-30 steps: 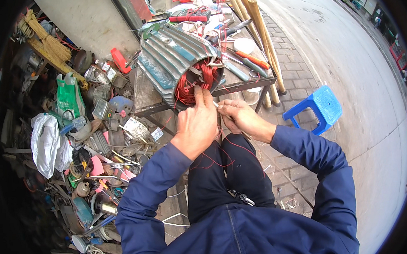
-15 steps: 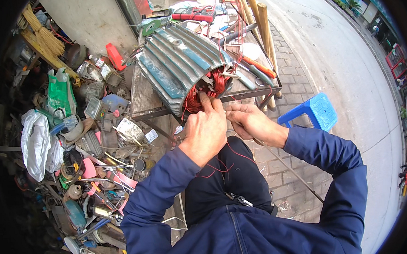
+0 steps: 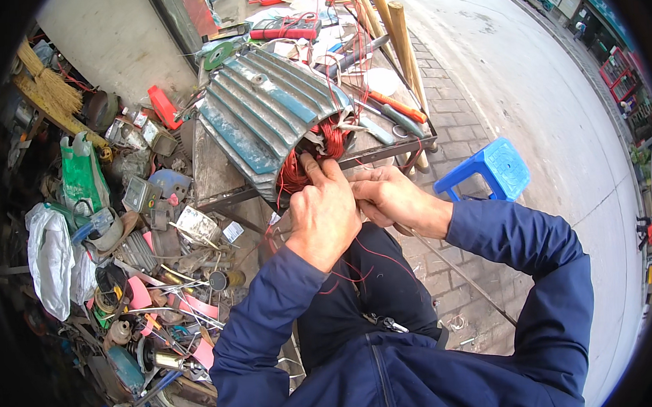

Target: The person works on a disassembled electric motor stator, using a screwdriver to adjust and remove red copper windings. They then use a metal file to smooth a metal rod, repeatedly filing and inspecting it. The person continues to manipulate the motor windings with the screwdriver throughout the clip.

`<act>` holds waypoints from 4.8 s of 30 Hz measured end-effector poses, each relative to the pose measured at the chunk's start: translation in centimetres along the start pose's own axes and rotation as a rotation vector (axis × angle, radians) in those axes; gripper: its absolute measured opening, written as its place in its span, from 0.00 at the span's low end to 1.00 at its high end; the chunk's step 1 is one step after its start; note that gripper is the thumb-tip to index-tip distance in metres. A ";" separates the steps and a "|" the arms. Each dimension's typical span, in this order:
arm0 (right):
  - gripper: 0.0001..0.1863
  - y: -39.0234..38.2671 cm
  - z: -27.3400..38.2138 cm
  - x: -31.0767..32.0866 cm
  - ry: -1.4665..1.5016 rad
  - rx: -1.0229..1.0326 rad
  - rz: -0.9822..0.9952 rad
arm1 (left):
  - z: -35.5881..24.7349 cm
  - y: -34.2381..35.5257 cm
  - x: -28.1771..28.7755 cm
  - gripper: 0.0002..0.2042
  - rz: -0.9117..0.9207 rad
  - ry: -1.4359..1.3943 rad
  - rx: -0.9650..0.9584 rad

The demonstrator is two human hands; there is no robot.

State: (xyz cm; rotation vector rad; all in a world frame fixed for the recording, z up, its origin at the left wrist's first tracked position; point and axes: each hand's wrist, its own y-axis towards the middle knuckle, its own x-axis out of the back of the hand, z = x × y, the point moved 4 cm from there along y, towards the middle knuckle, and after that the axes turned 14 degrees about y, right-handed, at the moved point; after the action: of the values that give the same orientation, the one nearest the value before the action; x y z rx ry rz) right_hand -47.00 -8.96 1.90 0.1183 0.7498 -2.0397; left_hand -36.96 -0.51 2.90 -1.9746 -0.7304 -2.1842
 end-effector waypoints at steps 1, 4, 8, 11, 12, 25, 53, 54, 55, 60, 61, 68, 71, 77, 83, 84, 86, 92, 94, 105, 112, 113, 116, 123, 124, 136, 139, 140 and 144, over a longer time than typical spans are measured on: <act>0.12 0.2 -0.1 0.0 0.030 0.025 0.016 | 0.0 0.0 -0.1 0.23 -0.002 -0.010 0.004; 0.11 1.0 -1.1 0.3 0.140 0.073 0.040 | 0.1 0.1 -0.5 0.22 -0.026 -0.002 0.004; 0.11 1.8 -2.2 1.1 0.073 0.100 0.025 | -0.1 -0.1 -0.8 0.24 -0.022 0.041 -0.004; 0.14 2.4 -1.3 0.9 -0.121 0.274 0.046 | -0.1 -0.7 -0.2 0.28 -0.028 0.008 -0.029; 0.17 2.4 -0.5 0.8 -0.258 0.436 0.019 | 0.1 -1.2 0.2 0.29 -0.032 -0.024 -0.053; 0.25 2.9 1.1 -1.4 -1.110 0.680 0.026 | 7.4 -4.4 13.9 0.11 -0.240 -0.349 -0.078; 0.27 5.9 0.1 -1.6 -0.896 0.614 0.048 | 11.1 10.5 4.9 0.19 -0.442 -0.497 -0.374; 0.26 5.7 0.4 -1.9 -0.888 0.671 0.049 | 11.0 10.6 5.1 0.19 -0.435 -0.505 -0.371; 0.26 5.2 0.5 -2.1 -0.905 0.702 0.056 | 10.9 10.5 5.2 0.19 -0.426 -0.515 -0.363; 0.25 -0.3 0.6 -2.6 -1.154 0.724 -0.042 | 10.4 7.4 7.4 0.16 -0.413 -0.546 -0.124; 0.25 -2.1 0.2 -2.5 -1.190 0.712 -0.082 | 10.1 5.0 8.7 0.15 -0.580 -0.442 -0.177; 0.11 -11.5 1.8 -7.7 -0.969 1.464 0.079 | 3.1 -8.0 9.4 0.20 -0.337 -1.389 -0.068; 0.09 -12.1 2.6 -10.7 -0.960 1.568 0.134 | 1.8 -9.5 10.1 0.25 -0.402 -1.630 -0.159; 0.05 -12.8 5.8 -11.1 -1.004 1.719 0.238 | 8.8 -11.6 14.3 0.22 -0.791 -1.536 0.036; 0.15 -0.9 15.1 6.5 -1.044 1.069 -0.629 | 17.6 -21.2 28.9 0.20 -0.980 -1.373 -0.464; 0.16 1.8 14.9 9.2 -1.082 0.911 -0.675 | 18.4 -22.8 30.0 0.21 -1.096 -1.313 -0.357; 0.15 6.2 13.9 12.7 -1.307 0.762 -0.710 | 18.5 -24.2 31.2 0.24 -1.117 -1.095 -0.368; 0.18 12.1 9.8 14.9 -1.328 0.574 -0.597 | 16.0 -21.0 23.8 0.25 -0.561 -1.257 -0.342; 0.18 12.5 9.8 14.2 -1.390 0.598 -0.583 | 14.0 -20.3 18.7 0.24 -0.440 -1.301 -0.155; 0.09 12.1 9.2 11.5 -1.601 0.871 -0.487 | 5.4 -16.0 6.9 0.23 0.248 -1.804 0.008; 0.18 4.6 13.2 12.7 -0.830 1.107 -0.846 | 2.9 -14.9 3.1 0.24 0.424 -2.080 0.153; 0.24 2.6 12.7 13.2 -0.645 1.115 -0.818 | 2.4 -14.8 2.5 0.24 0.469 -2.162 0.162; 0.24 -4.1 7.2 13.2 -0.469 1.099 -0.650 | 0.4 -14.2 0.7 0.23 0.621 -2.224 0.142; 0.23 -15.5 -10.1 9.1 -0.528 0.949 -0.466 | -6.7 -13.1 -3.0 0.23 0.946 -2.227 0.172; 0.23 -16.2 -11.6 8.7 -0.595 0.881 -0.487 | -7.6 -13.1 -3.4 0.23 0.980 -2.205 0.182; 0.18 -16.7 -16.5 9.1 -0.756 0.875 -0.565 | -12.4 -14.0 -4.9 0.22 1.002 -2.003 0.199; 0.17 -16.5 -16.6 9.1 -0.780 0.919 -0.586 | -12.3 -14.3 -4.6 0.22 1.014 -2.016 0.262; 0.17 -16.4 -16.6 9.0 -0.782 0.918 -0.590 | -12.2 -14.4 -4.6 0.22 1.014 -2.001 0.288; 0.16 -16.3 -16.3 9.1 -0.770 0.925 -0.607 | -12.0 -14.4 -4.2 0.22 1.030 -1.993 0.293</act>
State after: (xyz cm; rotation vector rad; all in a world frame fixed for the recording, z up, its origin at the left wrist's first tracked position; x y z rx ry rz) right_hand -68.47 -0.48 -7.10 -0.4032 -0.7446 -2.5670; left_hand -52.89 6.16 -5.61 -2.6293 0.1060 0.7330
